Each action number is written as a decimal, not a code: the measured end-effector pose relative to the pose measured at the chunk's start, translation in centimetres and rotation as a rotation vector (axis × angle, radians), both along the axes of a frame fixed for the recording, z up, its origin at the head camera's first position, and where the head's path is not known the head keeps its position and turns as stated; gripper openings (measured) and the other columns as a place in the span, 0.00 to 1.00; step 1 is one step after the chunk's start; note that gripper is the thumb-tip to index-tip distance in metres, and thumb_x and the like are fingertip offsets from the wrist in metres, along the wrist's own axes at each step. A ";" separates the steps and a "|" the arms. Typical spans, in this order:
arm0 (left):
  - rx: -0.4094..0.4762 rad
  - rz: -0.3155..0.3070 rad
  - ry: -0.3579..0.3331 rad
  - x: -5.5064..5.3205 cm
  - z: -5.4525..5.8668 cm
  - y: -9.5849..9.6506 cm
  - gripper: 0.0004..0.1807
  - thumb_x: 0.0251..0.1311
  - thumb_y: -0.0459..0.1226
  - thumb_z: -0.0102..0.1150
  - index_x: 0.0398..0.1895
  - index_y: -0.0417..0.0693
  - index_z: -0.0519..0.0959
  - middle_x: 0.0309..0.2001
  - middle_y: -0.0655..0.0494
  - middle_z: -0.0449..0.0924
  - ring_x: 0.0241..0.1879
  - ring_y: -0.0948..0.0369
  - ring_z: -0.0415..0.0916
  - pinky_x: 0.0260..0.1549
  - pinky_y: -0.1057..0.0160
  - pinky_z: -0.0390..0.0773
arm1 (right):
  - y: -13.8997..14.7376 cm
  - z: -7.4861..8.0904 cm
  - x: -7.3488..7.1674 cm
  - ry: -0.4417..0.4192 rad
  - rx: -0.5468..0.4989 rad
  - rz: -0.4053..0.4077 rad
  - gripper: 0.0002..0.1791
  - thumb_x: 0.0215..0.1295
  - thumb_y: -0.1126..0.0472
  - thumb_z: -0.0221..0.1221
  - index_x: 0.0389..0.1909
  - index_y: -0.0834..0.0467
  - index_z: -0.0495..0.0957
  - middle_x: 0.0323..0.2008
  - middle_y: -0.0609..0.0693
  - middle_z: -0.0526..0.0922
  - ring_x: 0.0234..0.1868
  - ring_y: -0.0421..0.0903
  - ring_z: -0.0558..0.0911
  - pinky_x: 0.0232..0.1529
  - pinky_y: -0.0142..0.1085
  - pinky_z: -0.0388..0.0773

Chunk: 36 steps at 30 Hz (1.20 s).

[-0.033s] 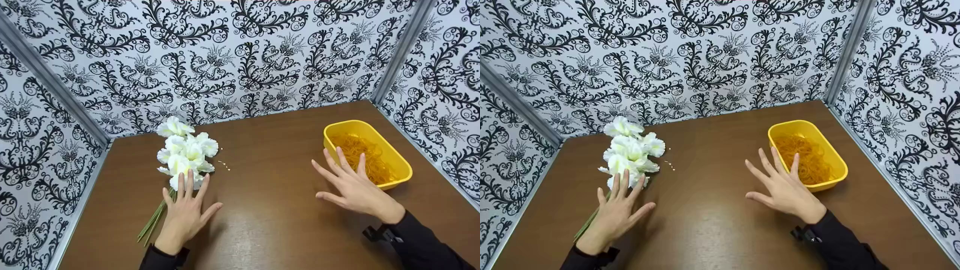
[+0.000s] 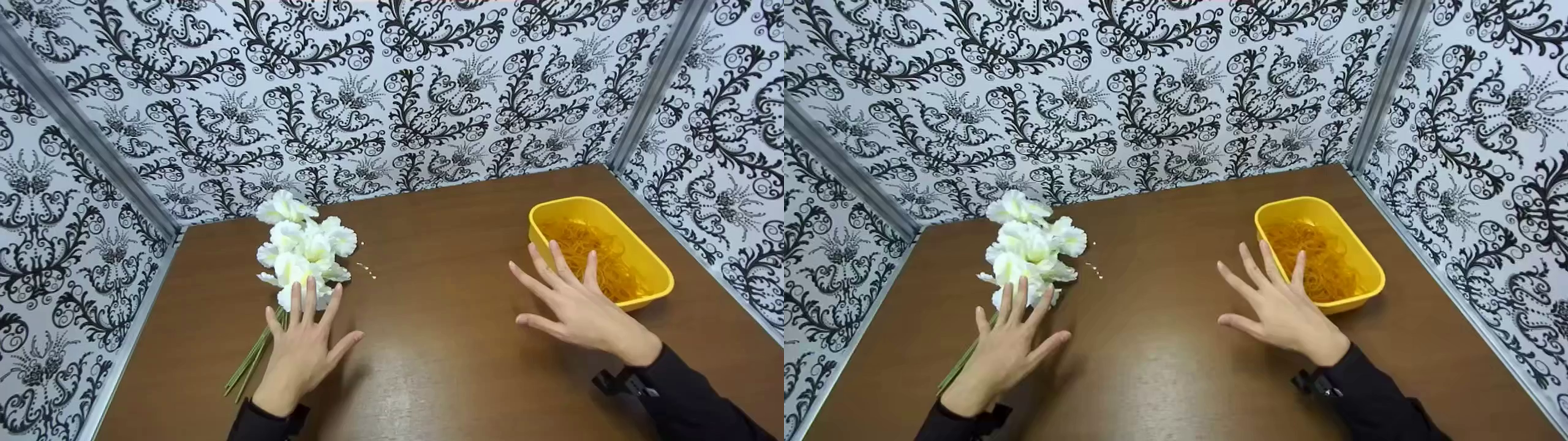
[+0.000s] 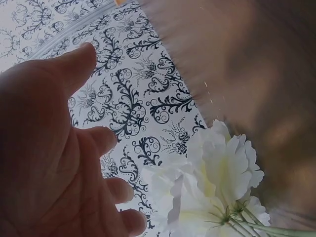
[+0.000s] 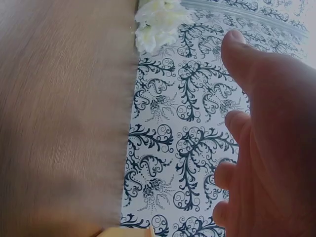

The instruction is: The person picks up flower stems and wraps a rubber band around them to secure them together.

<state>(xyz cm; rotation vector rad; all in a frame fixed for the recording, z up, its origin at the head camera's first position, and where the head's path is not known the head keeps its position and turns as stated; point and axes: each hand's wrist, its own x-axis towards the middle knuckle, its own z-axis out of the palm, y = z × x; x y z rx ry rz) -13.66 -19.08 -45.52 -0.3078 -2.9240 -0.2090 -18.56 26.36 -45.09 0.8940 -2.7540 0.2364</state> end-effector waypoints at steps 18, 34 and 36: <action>0.042 0.143 -0.322 1.2 1.9 -9.9 0.61 0.59 0.60 0.65 0.71 0.16 0.48 0.71 0.16 0.42 0.71 0.24 0.40 0.67 0.27 0.46 | 0.7 -1.3 1.7 -0.047 -0.159 0.128 0.49 0.66 0.43 0.65 0.80 0.56 0.53 0.79 0.62 0.48 0.80 0.54 0.41 0.77 0.53 0.27; 0.143 0.116 -0.564 -4.6 0.1 -9.6 0.37 0.52 0.62 0.70 0.37 0.34 0.77 0.38 0.39 0.79 0.42 0.44 0.78 0.42 0.45 0.78 | 0.0 -4.3 1.3 -0.577 -0.295 0.032 0.49 0.70 0.38 0.58 0.79 0.63 0.50 0.76 0.67 0.54 0.74 0.62 0.61 0.69 0.60 0.58; 0.130 0.117 -0.544 -5.2 0.0 -9.2 0.35 0.51 0.61 0.71 0.35 0.36 0.77 0.41 0.38 0.79 0.44 0.43 0.77 0.42 0.44 0.78 | -0.3 -4.4 1.2 -0.616 -0.280 0.036 0.49 0.71 0.37 0.57 0.79 0.64 0.50 0.76 0.65 0.55 0.73 0.62 0.62 0.69 0.62 0.60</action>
